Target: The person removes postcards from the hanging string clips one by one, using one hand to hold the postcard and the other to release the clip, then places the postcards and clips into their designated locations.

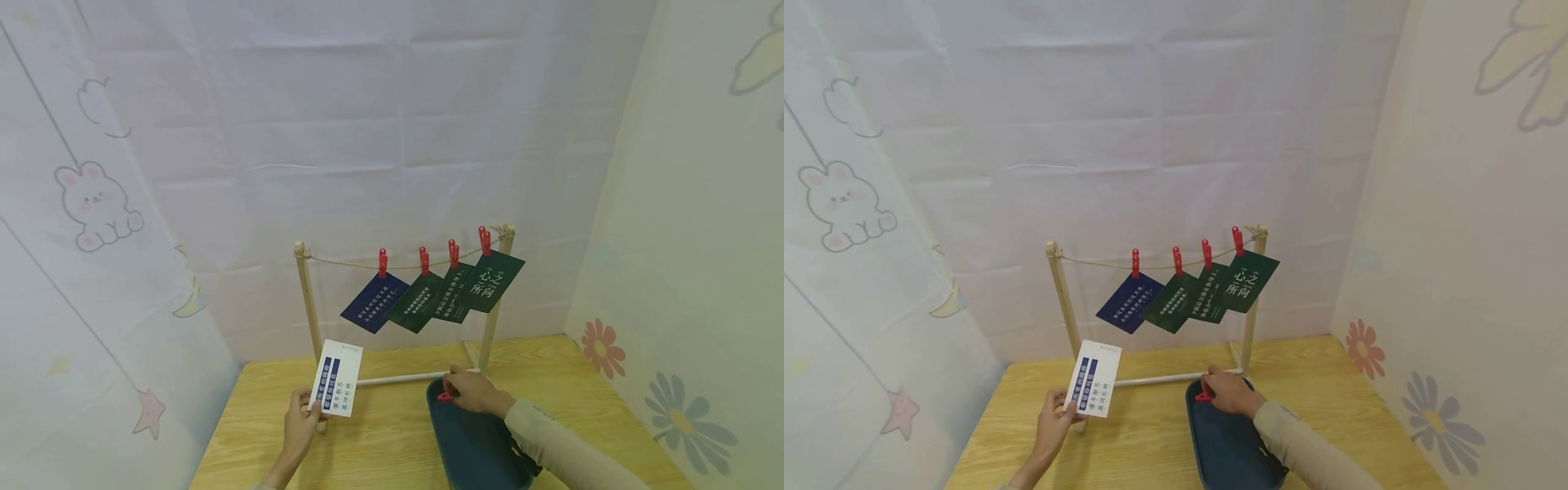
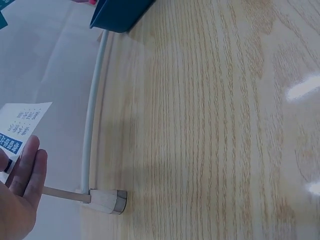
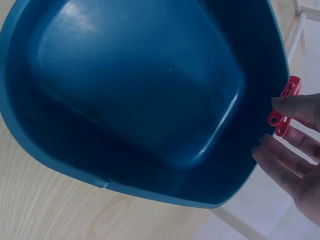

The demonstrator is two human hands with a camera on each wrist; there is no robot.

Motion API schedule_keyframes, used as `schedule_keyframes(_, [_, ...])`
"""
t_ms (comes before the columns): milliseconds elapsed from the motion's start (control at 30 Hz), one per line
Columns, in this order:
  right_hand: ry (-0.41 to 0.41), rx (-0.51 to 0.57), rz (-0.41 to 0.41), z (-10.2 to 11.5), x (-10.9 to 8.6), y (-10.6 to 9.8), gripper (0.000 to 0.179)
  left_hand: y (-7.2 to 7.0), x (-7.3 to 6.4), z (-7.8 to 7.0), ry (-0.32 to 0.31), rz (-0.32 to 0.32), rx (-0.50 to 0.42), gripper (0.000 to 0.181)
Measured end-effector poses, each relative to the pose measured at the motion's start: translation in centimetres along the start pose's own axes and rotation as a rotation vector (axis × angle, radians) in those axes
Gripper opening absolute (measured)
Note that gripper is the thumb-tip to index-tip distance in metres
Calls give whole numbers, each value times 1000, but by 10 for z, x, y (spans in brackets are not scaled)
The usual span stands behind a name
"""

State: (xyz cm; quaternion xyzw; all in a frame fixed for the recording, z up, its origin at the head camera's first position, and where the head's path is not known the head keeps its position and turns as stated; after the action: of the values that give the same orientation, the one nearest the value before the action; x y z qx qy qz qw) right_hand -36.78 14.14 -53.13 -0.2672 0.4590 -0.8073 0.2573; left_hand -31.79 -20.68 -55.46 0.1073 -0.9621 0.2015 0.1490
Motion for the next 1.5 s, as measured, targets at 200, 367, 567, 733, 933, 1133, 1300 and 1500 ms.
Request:
schedule_keyframes(200, [1, -43, 22, -7, -2, 11, 24, 3, -1, 4, -69, 17, -18, 25])
schedule_keyframes(367, [15, -47, 16, -10, -5, 15, 25, 8, -3, 9, -126, 59, -13, 22])
schedule_keyframes(567, [31, -53, 20, -13, -6, 21, 27, 11, -6, 12, -139, 68, 26, 20])
schedule_keyframes(733, [43, -61, 31, -14, -7, 22, 26, 9, -10, -6, -76, 81, 41, 22])
schedule_keyframes(933, [59, -62, 40, -15, -8, 23, 26, 17, -12, 1, -37, 122, 67, 24])
schedule_keyframes(1133, [62, -57, 53, -15, -10, 28, 26, 27, -13, 20, -43, 164, 38, 26])
schedule_keyframes(1300, [59, -42, 61, -14, -10, 32, 25, 30, -16, 22, -60, 175, 65, 26])
schedule_keyframes(1500, [88, -36, 67, -16, -8, 35, 26, 37, -24, 23, -69, 245, 118, 25])
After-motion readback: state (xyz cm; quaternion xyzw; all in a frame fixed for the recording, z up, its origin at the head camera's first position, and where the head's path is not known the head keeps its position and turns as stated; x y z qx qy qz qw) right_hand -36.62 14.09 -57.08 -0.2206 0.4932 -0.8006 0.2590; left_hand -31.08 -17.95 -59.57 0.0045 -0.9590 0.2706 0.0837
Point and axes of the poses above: each hand's wrist, its own x-axis towards the middle knuckle, its own y-axis out of the palm, z = x × y, the point moved 8 cm from there along x, towards the middle knuckle, and after that the axes turned 14 degrees about x, right-handed, at the moved point
